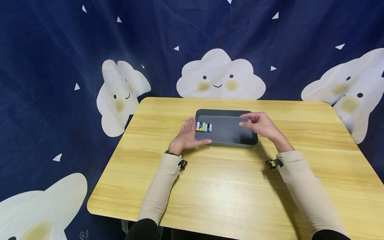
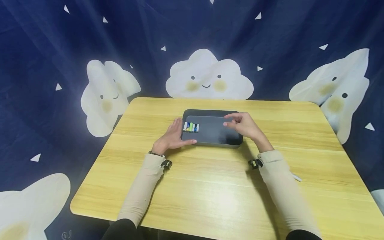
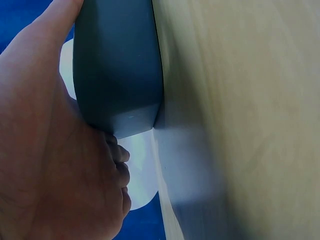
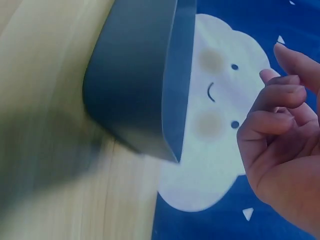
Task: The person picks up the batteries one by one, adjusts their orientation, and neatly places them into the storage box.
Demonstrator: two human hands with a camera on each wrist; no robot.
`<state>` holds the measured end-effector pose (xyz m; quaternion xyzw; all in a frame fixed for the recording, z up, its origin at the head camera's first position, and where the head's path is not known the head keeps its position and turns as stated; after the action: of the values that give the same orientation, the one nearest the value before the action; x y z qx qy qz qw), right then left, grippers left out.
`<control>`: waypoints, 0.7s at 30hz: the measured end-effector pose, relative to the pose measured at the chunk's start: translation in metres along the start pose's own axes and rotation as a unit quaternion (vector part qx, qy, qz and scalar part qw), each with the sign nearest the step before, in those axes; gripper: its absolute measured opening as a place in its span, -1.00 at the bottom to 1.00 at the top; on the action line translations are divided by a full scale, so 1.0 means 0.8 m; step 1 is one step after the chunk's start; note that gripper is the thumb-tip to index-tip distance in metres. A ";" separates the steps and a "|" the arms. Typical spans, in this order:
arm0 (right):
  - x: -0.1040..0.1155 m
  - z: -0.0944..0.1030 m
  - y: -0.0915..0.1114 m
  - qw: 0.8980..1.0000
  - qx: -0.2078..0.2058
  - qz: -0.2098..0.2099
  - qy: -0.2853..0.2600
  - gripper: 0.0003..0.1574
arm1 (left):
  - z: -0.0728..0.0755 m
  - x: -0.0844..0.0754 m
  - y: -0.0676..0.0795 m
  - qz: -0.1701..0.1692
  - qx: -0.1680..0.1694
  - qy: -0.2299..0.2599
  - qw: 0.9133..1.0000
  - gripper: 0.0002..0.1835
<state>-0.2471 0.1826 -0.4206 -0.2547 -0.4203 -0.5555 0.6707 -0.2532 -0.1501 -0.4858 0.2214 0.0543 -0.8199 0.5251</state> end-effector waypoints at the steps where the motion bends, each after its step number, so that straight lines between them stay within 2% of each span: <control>1: -0.001 0.004 0.005 1.000 -0.002 0.002 0.005 -0.47 | 0.000 0.000 0.000 0.001 0.000 -0.001 1.000 0.50; 16: -0.035 0.058 0.079 0.992 -0.031 0.070 0.102 -0.61 | 0.002 -0.002 0.000 -0.002 -0.009 -0.016 1.000 0.49; 21: -0.055 0.074 0.102 0.989 -0.019 0.082 0.124 -0.61 | 0.001 -0.002 -0.002 -0.004 -0.007 -0.016 1.000 0.49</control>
<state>-0.1866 0.2749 -0.4170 -0.2301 -0.3006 -0.5337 0.7562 -0.2544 -0.1483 -0.4848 0.2048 0.0528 -0.8252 0.5238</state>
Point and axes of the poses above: each hand's wrist, its own y-axis away from the middle knuckle, its own z-axis out of the back of the hand, x = y × z, the point moved 1 cm from there along -y, towards the middle knuckle, and after that the axes turned 7 degrees about -z, right-handed, at the moved point
